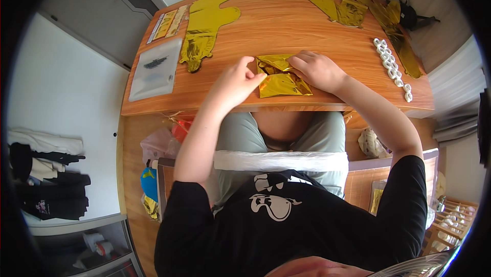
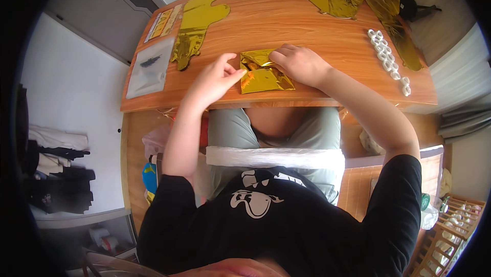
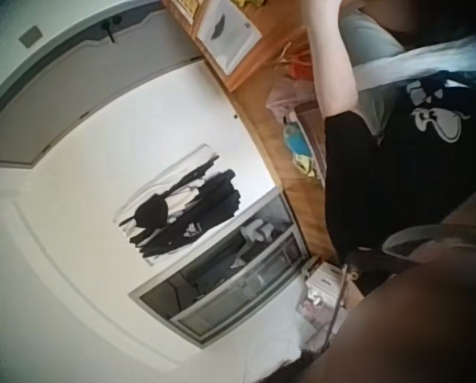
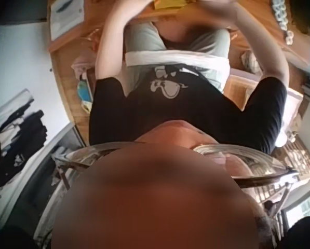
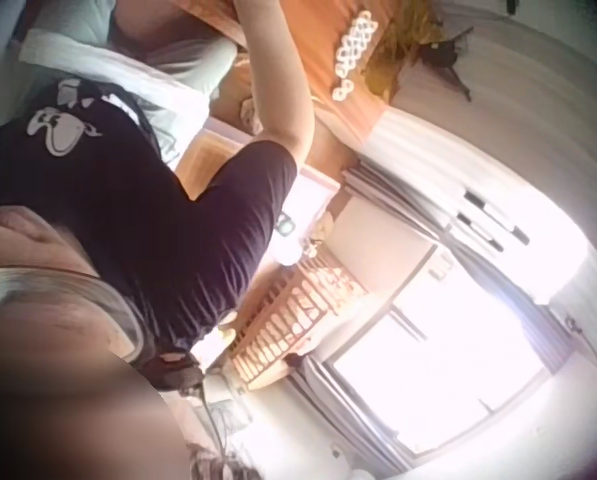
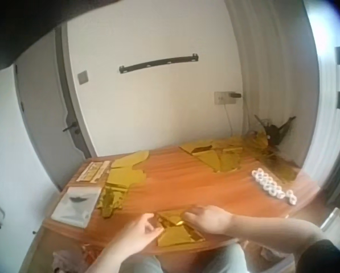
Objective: Folding and organizing foil letter balloons on a desk.
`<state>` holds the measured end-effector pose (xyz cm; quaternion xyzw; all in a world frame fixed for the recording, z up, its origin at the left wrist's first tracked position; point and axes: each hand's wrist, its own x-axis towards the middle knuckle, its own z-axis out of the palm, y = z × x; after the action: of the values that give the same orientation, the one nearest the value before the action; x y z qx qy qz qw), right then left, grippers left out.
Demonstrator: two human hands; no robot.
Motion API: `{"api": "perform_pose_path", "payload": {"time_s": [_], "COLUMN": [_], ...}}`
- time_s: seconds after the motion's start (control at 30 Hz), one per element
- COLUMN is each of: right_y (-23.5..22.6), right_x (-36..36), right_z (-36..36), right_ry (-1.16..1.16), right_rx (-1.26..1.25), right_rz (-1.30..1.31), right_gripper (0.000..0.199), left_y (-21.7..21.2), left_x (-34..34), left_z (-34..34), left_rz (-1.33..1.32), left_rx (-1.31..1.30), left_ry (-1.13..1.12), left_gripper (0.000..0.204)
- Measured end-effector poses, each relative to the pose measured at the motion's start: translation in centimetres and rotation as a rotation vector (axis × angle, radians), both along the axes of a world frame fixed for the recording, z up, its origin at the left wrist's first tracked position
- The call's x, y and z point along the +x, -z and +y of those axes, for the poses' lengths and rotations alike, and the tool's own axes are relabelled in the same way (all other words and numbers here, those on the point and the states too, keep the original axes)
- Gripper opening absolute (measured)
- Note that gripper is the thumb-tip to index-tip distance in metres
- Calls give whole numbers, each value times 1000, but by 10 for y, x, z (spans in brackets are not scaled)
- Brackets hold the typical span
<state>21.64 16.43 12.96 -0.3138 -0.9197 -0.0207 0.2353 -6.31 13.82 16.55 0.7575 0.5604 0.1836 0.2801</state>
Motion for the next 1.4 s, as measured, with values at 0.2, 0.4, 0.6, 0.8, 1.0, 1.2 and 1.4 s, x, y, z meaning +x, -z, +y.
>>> {"api": "perform_pose_path", "payload": {"time_s": [0.2, 0.4, 0.6, 0.8, 1.0, 1.2, 1.4], "right_y": [2, 5, -2, 2, 0, -1, -6], "right_x": [1, 1, 0, -1, -1, -2, 4], "right_z": [1, 1, -2, 4, 3, 4, -3], "right_ry": [29, 67, 100, 114, 148, 140, 25], "right_rx": [-28, -31, -126, -151, -231, -261, -239], "right_rz": [86, 186, 222, 305, 288, 311, 180], "right_gripper": [19, 22, 22, 23, 23, 25, 26], "left_y": [24, 36, 32, 28, 26, 40, 34], "left_x": [21, 35, 48, 59, 56, 51, 52], "left_z": [13, 36, 28, 18, 10, 3, 0], "left_rz": [-246, -355, -427, -278, -150, 17, 162], "left_rx": [46, 95, 142, 318, 391, 612, 473], "left_ry": [-149, -260, -355, -309, -188, -32, -47], "left_gripper": [69, 66, 56, 39, 35, 56, 68]}}
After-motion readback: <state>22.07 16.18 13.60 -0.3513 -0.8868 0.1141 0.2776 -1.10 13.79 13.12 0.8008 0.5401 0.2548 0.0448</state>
